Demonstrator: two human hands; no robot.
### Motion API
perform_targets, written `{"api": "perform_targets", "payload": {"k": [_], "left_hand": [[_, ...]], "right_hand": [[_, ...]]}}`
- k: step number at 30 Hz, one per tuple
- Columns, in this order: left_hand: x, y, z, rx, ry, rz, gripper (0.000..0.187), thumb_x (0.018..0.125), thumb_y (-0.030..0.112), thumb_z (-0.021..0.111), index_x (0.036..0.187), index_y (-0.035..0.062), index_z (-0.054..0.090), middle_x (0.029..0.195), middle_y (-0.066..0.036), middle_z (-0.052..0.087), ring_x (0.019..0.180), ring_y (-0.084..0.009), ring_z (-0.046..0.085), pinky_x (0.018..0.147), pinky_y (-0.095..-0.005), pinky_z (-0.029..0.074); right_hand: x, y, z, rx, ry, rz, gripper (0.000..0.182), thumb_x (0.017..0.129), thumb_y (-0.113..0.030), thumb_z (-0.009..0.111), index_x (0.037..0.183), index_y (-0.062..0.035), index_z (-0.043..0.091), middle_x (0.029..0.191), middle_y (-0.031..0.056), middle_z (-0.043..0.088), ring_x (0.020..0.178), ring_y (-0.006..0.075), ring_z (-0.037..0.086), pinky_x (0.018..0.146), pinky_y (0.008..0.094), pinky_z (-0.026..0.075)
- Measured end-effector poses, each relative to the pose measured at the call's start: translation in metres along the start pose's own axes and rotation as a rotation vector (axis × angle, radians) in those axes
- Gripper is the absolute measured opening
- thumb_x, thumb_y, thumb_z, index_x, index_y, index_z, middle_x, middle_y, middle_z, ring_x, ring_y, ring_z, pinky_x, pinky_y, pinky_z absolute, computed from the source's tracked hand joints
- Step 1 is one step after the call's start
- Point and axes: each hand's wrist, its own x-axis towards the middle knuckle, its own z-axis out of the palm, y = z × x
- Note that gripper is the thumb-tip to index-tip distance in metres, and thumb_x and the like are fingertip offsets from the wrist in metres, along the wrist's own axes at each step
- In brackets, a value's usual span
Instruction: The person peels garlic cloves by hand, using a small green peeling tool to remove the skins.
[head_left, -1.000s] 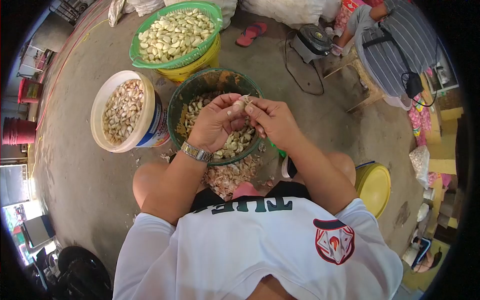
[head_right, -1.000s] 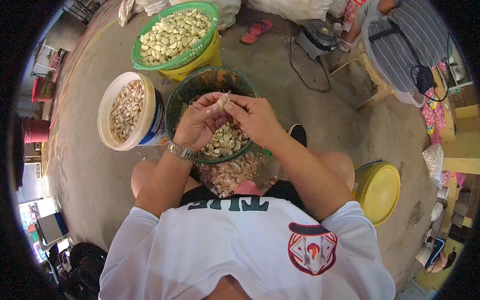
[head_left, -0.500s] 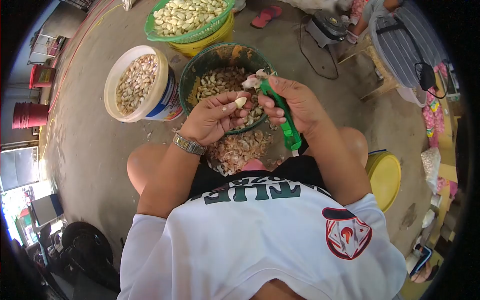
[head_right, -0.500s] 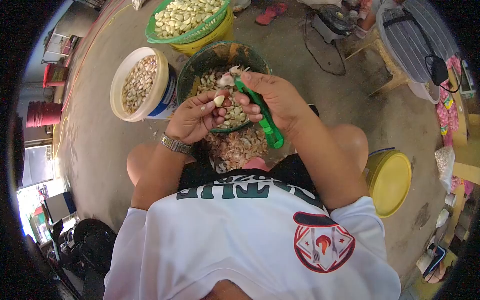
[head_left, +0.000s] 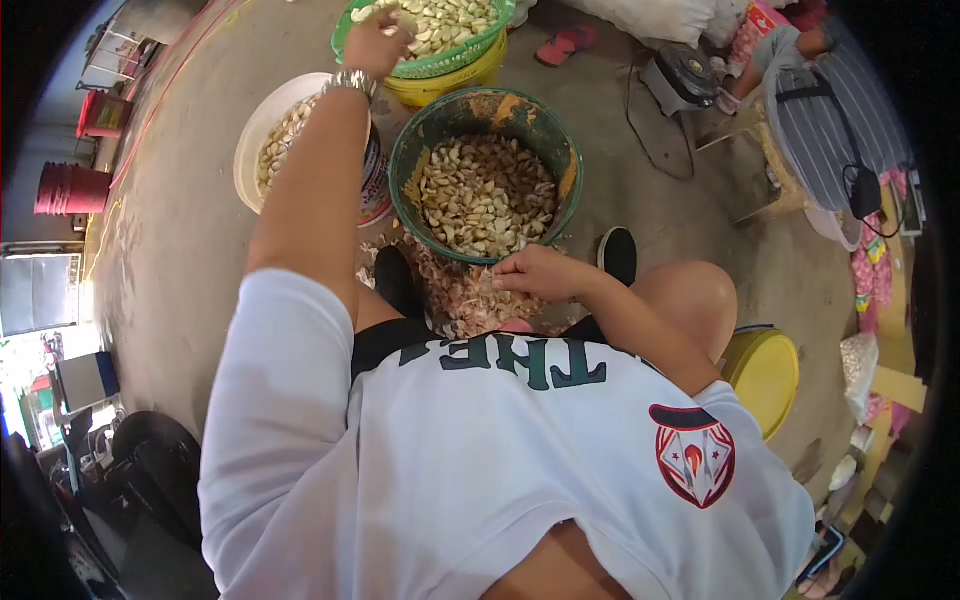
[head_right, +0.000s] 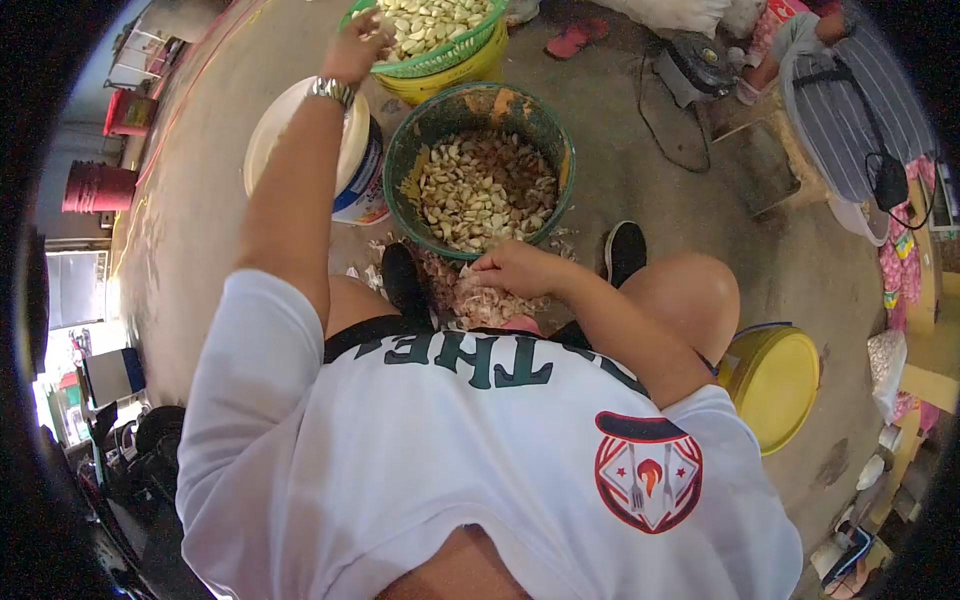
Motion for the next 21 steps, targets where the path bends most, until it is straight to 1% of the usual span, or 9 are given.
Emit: {"api": "perform_targets", "payload": {"k": [1,4,6,7,8,14,17,20,21], "left_hand": [[0.001,0.018,-0.005,0.243,0.030,-0.013,0.047,0.076,0.027,0.057,0.113,0.0000,0.044,0.095,-0.017,0.055,0.069,-0.0217,0.059,0.058,-0.0296,0.048],[-0.021,0.033,0.009,1.187,-0.191,0.314,0.044,0.075,0.024,0.056,0.110,0.0006,0.046,0.097,-0.018,0.053,0.072,-0.0264,0.058,0.063,-0.0331,0.048],[-0.070,0.003,0.011,1.007,-0.683,0.711,0.029,0.071,0.013,0.050,0.097,0.0011,0.053,0.105,-0.017,0.049,0.094,-0.0285,0.049,0.078,-0.0366,0.043],[-0.100,0.008,0.014,1.006,-0.998,0.708,0.026,0.071,0.009,0.049,0.095,0.0019,0.054,0.104,-0.017,0.049,0.098,-0.0283,0.047,0.079,-0.0363,0.043],[-0.130,-0.011,0.019,0.952,-1.093,0.524,0.028,0.068,0.009,0.051,0.096,0.0038,0.055,0.103,-0.015,0.050,0.096,-0.0283,0.048,0.078,-0.0366,0.044],[-0.179,-0.030,0.105,0.622,-0.943,-0.174,0.032,0.073,0.008,0.053,0.104,0.0072,0.052,0.107,-0.017,0.050,0.088,-0.0311,0.053,0.079,-0.0358,0.044],[-0.186,-0.039,0.148,0.689,-0.670,-0.047,0.030,0.075,0.008,0.046,0.104,0.0024,0.052,0.106,-0.016,0.051,0.101,-0.0292,0.046,0.084,-0.0382,0.039],[-0.178,-0.054,0.163,0.817,-0.848,0.100,0.035,0.075,0.006,0.048,0.109,0.0016,0.048,0.109,-0.017,0.050,0.109,-0.0264,0.039,0.088,-0.0382,0.037],[-0.166,-0.054,0.165,1.011,-1.172,0.063,0.035,0.074,0.004,0.050,0.109,0.0000,0.048,0.108,-0.016,0.051,0.099,-0.0267,0.048,0.082,-0.0373,0.042]], "right_hand": [[0.008,0.014,0.001,-0.043,0.025,0.015,0.025,0.080,-0.024,0.051,0.088,-0.0013,0.058,0.057,0.0041,0.051,0.049,0.0123,0.045,0.047,0.0266,0.037],[0.021,0.048,0.005,-0.243,0.052,0.141,0.027,0.077,-0.026,0.053,0.084,-0.0012,0.057,0.064,0.0109,0.055,0.055,0.0220,0.051,0.053,0.0327,0.040],[0.020,0.059,0.007,-0.375,0.081,0.190,0.027,0.075,-0.027,0.053,0.082,-0.0012,0.057,0.071,0.0153,0.057,0.063,0.0286,0.054,0.058,0.0368,0.042],[0.014,0.060,0.011,-0.429,0.108,0.189,0.028,0.074,-0.028,0.053,0.081,-0.0011,0.057,0.075,0.0172,0.057,0.067,0.0314,0.054,0.061,0.0385,0.042],[0.009,0.062,0.014,-0.480,0.133,0.189,0.028,0.074,-0.028,0.053,0.080,-0.0010,0.057,0.078,0.0191,0.057,0.072,0.0342,0.054,0.064,0.0402,0.042],[0.009,0.061,0.017,-0.443,0.085,0.276,0.032,0.074,-0.028,0.050,0.079,0.0020,0.059,0.082,0.0227,0.057,0.078,0.0360,0.055,0.069,0.0414,0.044],[0.006,0.043,0.007,-0.446,-0.056,0.345,0.033,0.073,-0.029,0.054,0.087,0.0005,0.056,0.078,0.0231,0.056,0.075,0.0360,0.054,0.067,0.0422,0.042],[0.000,0.047,0.011,-0.452,0.002,0.257,0.030,0.074,-0.028,0.052,0.087,-0.0008,0.057,0.074,0.0228,0.056,0.072,0.0366,0.054,0.066,0.0421,0.042],[-0.004,0.048,0.012,-0.395,0.074,0.172,0.028,0.076,-0.027,0.051,0.088,-0.0023,0.058,0.072,0.0217,0.056,0.070,0.0367,0.054,0.065,0.0424,0.043]]}}
